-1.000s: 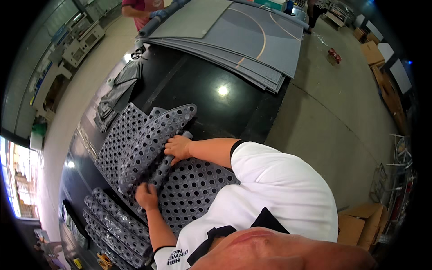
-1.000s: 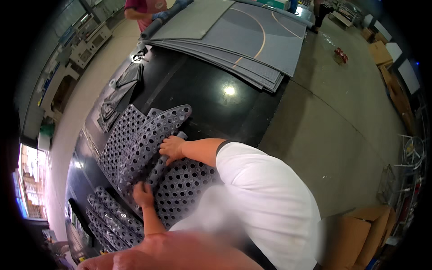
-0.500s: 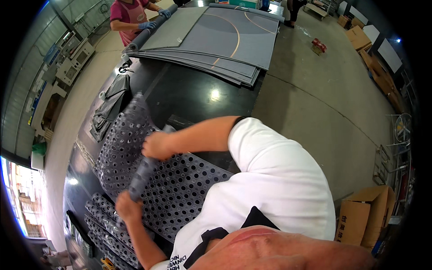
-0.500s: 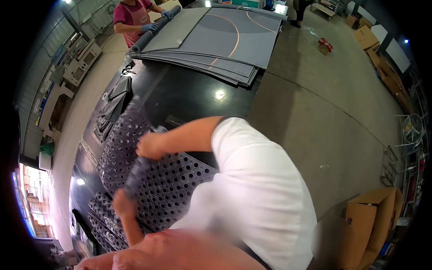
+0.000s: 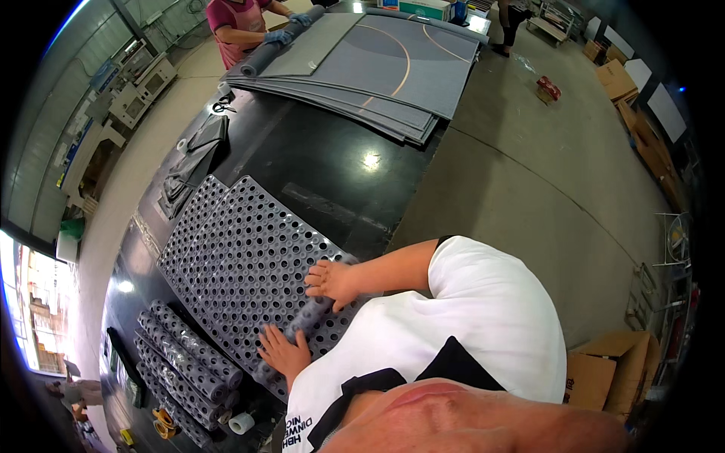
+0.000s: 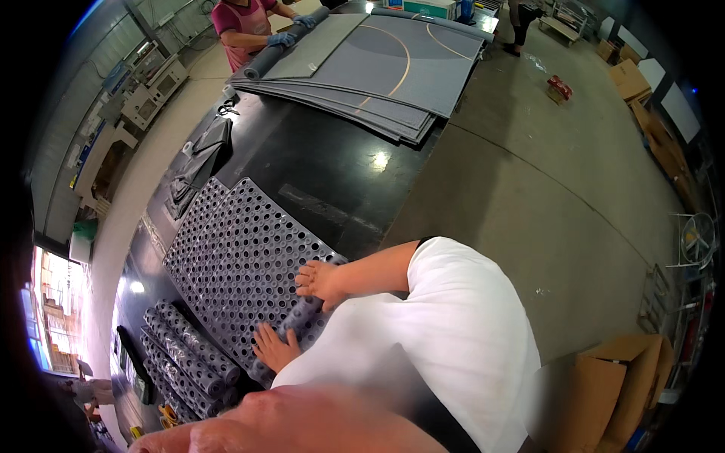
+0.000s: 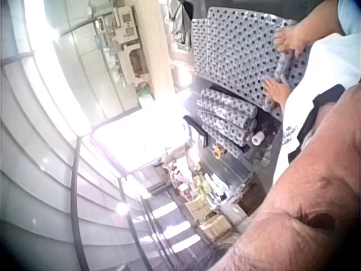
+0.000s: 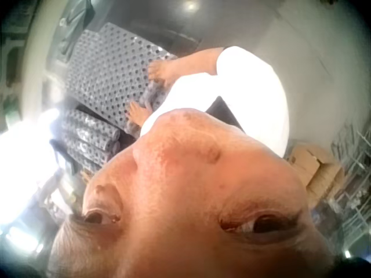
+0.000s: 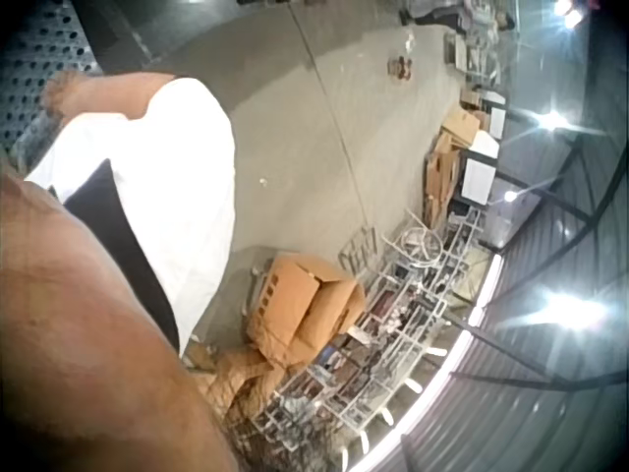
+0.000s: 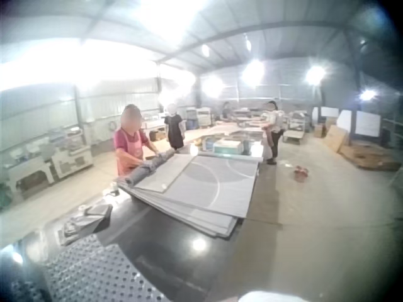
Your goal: The person rolls several gray rubber mats one at a time, secures each with a piece of tape, places them in a cardboard box, and then picks up the remaining group of rolled mats to carry them to the box.
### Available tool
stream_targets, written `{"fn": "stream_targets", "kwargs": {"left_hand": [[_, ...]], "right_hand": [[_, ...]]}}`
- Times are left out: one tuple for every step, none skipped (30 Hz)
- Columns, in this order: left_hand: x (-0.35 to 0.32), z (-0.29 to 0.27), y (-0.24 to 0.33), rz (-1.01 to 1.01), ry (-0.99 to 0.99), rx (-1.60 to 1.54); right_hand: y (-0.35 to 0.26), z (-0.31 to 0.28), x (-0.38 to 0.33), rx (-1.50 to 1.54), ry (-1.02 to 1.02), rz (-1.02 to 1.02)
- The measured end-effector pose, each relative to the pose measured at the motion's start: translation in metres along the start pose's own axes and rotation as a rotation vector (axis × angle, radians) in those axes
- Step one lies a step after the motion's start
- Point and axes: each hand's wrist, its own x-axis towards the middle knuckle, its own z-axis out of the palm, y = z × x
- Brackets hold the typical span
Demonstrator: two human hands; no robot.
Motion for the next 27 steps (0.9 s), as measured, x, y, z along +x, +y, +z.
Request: {"fn": "stream_targets", "kwargs": {"left_hand": [[0.018,-0.001,-0.007,-0.02,-0.013,0.01],[0.039,-0.003,-0.013,-0.039,-0.027,0.019],[0.063,-0.02,-0.008,-0.088,-0.112,0.062],[0.084,-0.026,-0.011,-0.145,-0.14,0.062],[0.101,-0.034,-0.012,-0.17,-0.153,0.064],[0.117,-0.031,-0.015,-0.19,-0.074,0.088],[0.125,-0.029,-0.021,-0.2,0.003,0.077],[0.13,-0.028,-0.027,-0.211,0.081,0.065],[0.135,-0.021,-0.027,-0.218,0.158,0.045],[0.126,-0.016,-0.026,-0.091,0.392,0.016],[0.113,-0.013,-0.026,-0.016,0.293,-0.037],[0.093,-0.028,-0.014,0.072,0.192,-0.087],[0.073,-0.035,-0.012,0.143,0.09,-0.128],[0.061,-0.031,-0.018,0.198,0.146,-0.135],[0.049,-0.027,-0.025,0.25,0.202,-0.141],[0.041,-0.024,-0.033,0.305,0.259,-0.149],[0.033,-0.021,-0.037,0.329,0.216,-0.16],[0.025,-0.019,-0.037,0.35,0.174,-0.175],[0.014,-0.017,-0.038,0.365,0.132,-0.186],[0.009,0.003,-0.04,0.417,0.207,-0.182],[0.007,0.003,-0.039,0.407,0.236,-0.186],[0.004,0.002,-0.038,0.396,0.263,-0.19],[0.003,0.001,-0.039,0.381,0.291,-0.193],[0.006,0.008,-0.053,0.357,0.255,-0.267],[0.007,0.005,-0.064,0.296,0.243,-0.219],[0.007,0.0,-0.076,0.23,0.227,-0.17],[-0.001,-0.004,-0.088,0.137,0.211,-0.116]], "right_hand": [[-0.003,-0.01,0.0,0.0,0.115,-0.02],[0.002,-0.024,0.007,0.007,-0.143,0.025],[0.011,-0.015,0.01,0.013,-0.141,0.092],[0.018,-0.017,0.014,0.007,-0.099,0.119],[0.026,-0.02,0.017,-0.003,-0.058,0.151],[0.035,-0.02,0.022,-0.015,-0.059,0.187],[0.044,-0.02,0.027,-0.027,-0.059,0.226],[0.05,-0.019,0.032,-0.02,-0.053,0.209],[0.054,-0.021,0.035,0.001,-0.08,0.182],[0.058,-0.022,0.036,0.026,-0.105,0.167],[0.061,-0.024,0.036,0.05,-0.128,0.152],[0.068,-0.014,0.034,0.071,-0.062,0.142],[0.067,-0.013,0.037,0.053,-0.081,0.127],[0.064,-0.014,0.039,0.035,-0.101,0.112],[0.06,-0.016,0.039,0.019,-0.121,0.094],[0.046,-0.028,0.032,0.021,-0.101,0.069],[0.035,-0.033,0.023,0.072,-0.173,0.105],[0.026,-0.036,0.012,0.121,-0.249,0.139],[0.018,-0.036,0.003,0.172,-0.323,0.166],[0.017,-0.026,-0.006,0.183,-0.284,0.176],[0.016,-0.025,-0.009,0.188,-0.211,0.16],[0.015,-0.025,-0.012,0.193,-0.138,0.141],[0.014,-0.023,-0.016,0.201,-0.065,0.12],[0.015,-0.014,-0.02,0.237,0.075,0.115],[0.022,-0.011,-0.024,0.264,0.201,0.09],[0.028,-0.01,-0.038,0.265,0.184,0.231],[0.031,-0.011,-0.05,0.269,0.163,0.346]]}}
